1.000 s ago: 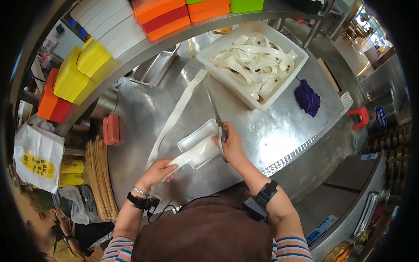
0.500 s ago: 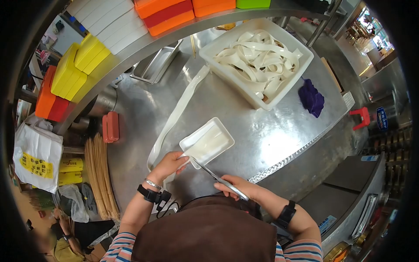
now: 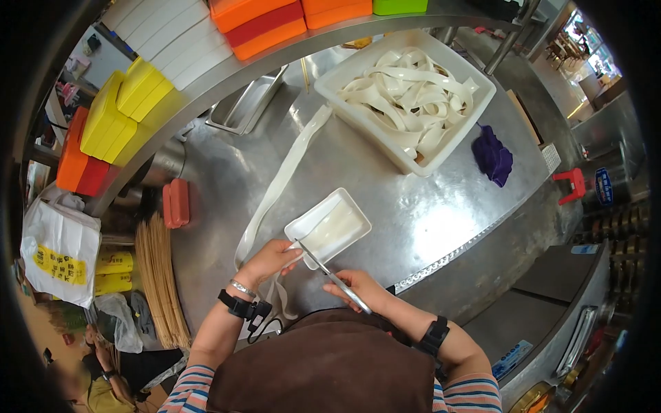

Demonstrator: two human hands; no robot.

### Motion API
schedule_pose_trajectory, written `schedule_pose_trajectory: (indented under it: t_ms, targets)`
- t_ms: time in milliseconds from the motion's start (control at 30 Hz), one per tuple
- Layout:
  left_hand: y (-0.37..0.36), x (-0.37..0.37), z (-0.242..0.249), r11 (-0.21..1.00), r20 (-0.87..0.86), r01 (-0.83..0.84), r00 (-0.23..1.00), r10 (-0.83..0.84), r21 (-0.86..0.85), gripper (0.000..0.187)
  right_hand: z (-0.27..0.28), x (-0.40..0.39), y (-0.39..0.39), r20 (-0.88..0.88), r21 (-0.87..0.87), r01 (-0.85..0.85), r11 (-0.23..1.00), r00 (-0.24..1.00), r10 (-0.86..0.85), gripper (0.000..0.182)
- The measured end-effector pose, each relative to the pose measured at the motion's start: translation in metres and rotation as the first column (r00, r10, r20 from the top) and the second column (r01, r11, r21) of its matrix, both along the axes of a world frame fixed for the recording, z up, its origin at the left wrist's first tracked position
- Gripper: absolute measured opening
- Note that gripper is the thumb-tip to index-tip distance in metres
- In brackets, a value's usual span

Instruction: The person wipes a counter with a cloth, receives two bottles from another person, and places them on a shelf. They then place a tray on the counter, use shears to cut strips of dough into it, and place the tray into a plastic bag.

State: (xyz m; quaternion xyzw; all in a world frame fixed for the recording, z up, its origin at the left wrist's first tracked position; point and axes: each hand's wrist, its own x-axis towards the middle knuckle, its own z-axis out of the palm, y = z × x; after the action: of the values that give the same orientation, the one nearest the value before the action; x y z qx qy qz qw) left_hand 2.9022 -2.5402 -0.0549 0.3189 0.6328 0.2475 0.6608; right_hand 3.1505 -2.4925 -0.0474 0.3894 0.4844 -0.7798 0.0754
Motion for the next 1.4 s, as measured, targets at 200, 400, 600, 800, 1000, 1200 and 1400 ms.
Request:
schedule_pose_trajectory:
  t_ms: [200, 400, 600, 800, 1000, 1200, 1400]
  targets:
    - [-0.015, 0.009, 0.033, 0.996, -0.022, 0.029, 0.999, -0.027, 0.082, 0.021, 0.009, -0.004, 0.008, -0.138, 0.170, 0.183, 0.968, 0.977, -0.161, 0.033]
    - [-0.006, 0.042, 0.060, 0.953, -0.048, 0.110, 0.994, -0.100, 0.281, 0.042, 0.019, -0.036, 0.024, -0.300, 0.137, 0.385, 0.912, 0.894, -0.332, 0.049]
    - [-0.033, 0.006, 0.028, 0.976, 0.112, 0.106, 0.985, -0.129, 0.192, 0.024, -0.003, -0.036, 0.063, -0.286, 0.645, 0.393, 0.655, 0.920, -0.269, 0.044]
    - [-0.039, -0.003, -0.001, 0.998, 0.007, -0.047, 0.999, 0.047, 0.038, 0.022, -0.009, -0.033, 0.088, -0.088, 0.884, 0.224, 0.410, 0.942, -0.325, 0.043]
    - [-0.032, 0.008, -0.011, 0.992, -0.014, -0.121, 0.993, 0.120, -0.029, 0.024, 0.031, 0.020, 0.047, 0.056, 0.633, 0.051, 0.773, 0.992, -0.111, 0.044]
    - [-0.029, 0.011, -0.005, 0.988, 0.038, -0.145, 0.988, 0.147, -0.055, 0.025, 0.021, 0.053, 0.012, 0.069, -0.045, -0.205, 0.978, 0.976, 0.207, 0.042]
    - [-0.021, 0.014, -0.001, 0.992, 0.055, -0.115, 0.991, 0.118, -0.057, 0.025, 0.005, 0.022, 0.006, -0.005, -0.060, -0.131, 0.990, 0.991, 0.131, 0.044]
